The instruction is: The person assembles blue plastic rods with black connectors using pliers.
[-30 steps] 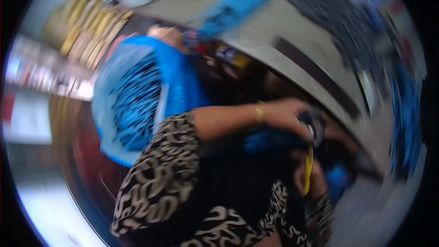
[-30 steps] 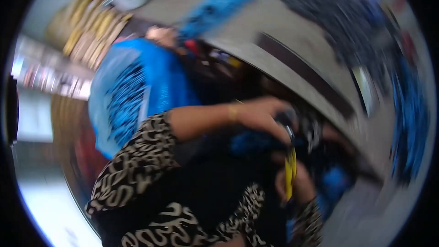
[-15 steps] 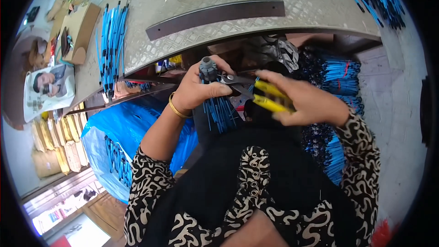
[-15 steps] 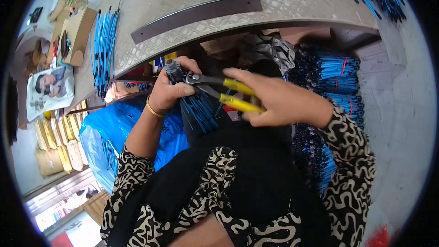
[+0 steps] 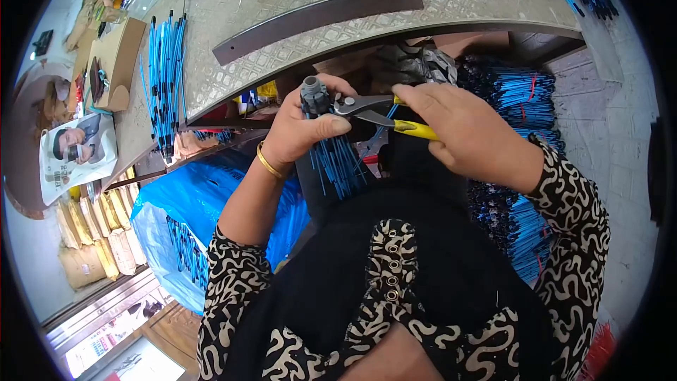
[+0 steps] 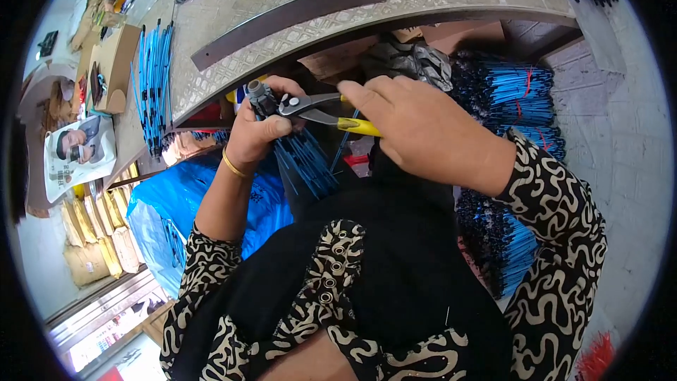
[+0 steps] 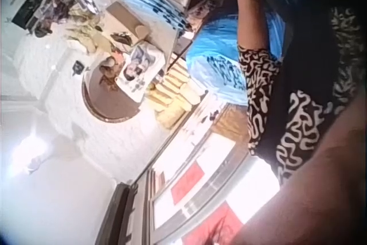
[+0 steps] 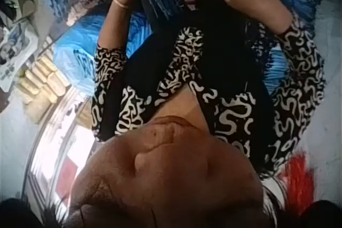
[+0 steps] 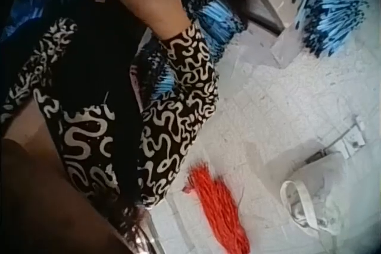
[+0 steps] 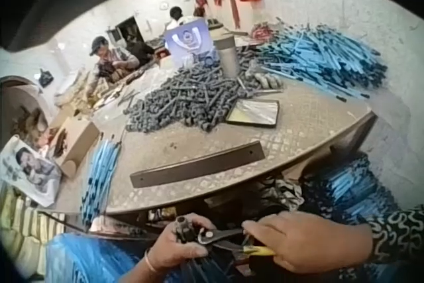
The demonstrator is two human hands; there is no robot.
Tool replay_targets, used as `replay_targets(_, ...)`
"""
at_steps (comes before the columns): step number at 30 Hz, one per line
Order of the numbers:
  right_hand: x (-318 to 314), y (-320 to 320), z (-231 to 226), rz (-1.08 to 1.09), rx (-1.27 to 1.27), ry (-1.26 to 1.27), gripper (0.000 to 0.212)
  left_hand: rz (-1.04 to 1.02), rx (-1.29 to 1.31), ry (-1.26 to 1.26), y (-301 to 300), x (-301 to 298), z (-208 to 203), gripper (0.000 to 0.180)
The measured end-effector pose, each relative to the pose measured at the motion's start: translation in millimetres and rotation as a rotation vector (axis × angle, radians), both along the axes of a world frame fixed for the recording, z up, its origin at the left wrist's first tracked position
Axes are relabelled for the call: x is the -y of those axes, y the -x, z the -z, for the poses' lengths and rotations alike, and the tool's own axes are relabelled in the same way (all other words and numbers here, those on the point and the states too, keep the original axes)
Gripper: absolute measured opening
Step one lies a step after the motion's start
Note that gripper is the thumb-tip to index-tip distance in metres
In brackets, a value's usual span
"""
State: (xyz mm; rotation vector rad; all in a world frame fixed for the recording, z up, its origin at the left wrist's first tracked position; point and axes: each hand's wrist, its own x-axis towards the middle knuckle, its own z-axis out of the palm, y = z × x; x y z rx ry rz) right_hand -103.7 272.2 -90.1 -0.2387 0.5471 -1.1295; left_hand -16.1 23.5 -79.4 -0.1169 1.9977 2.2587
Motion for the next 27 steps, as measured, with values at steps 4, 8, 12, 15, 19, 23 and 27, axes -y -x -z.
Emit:
replay_targets(4, 7, 4, -18, 0.019, -0.279, -0.12, 0.03, 0.016, 0.03, -0.008, 0, 0, -3, 0.064)
replay_targets(8, 6, -21, 24, 0.037, 0.099, -0.004, 0.024, 0.099, -0.028, 0.027, 3, -1, 0, 0.067)
replay_targets(12, 8, -39, 53, 0.019, 0.662, 0.196, 0.026, 0.16, -0.001, -0.023, 3, -4, -2, 0.066)
replay_targets(15, 6, -26, 44, 0.029, 0.469, 0.18, 0.029, 0.188, 0.036, -0.041, 1, -5, -10, 0.063)
replay_targets(19, -1, 11, -6, 0.034, -0.111, 0.047, 0.03, 0.205, 0.031, -0.01, 2, -8, -16, 0.053)
replay_targets(23, 4, 27, -45, -0.025, -0.455, -0.072, 0.03, 0.244, 0.025, 0.009, 2, -8, -20, 0.043)
replay_targets(27, 6, 32, -58, -0.091, -0.58, -0.126, 0.029, 0.261, 0.072, 0.023, 1, -6, -21, 0.04)
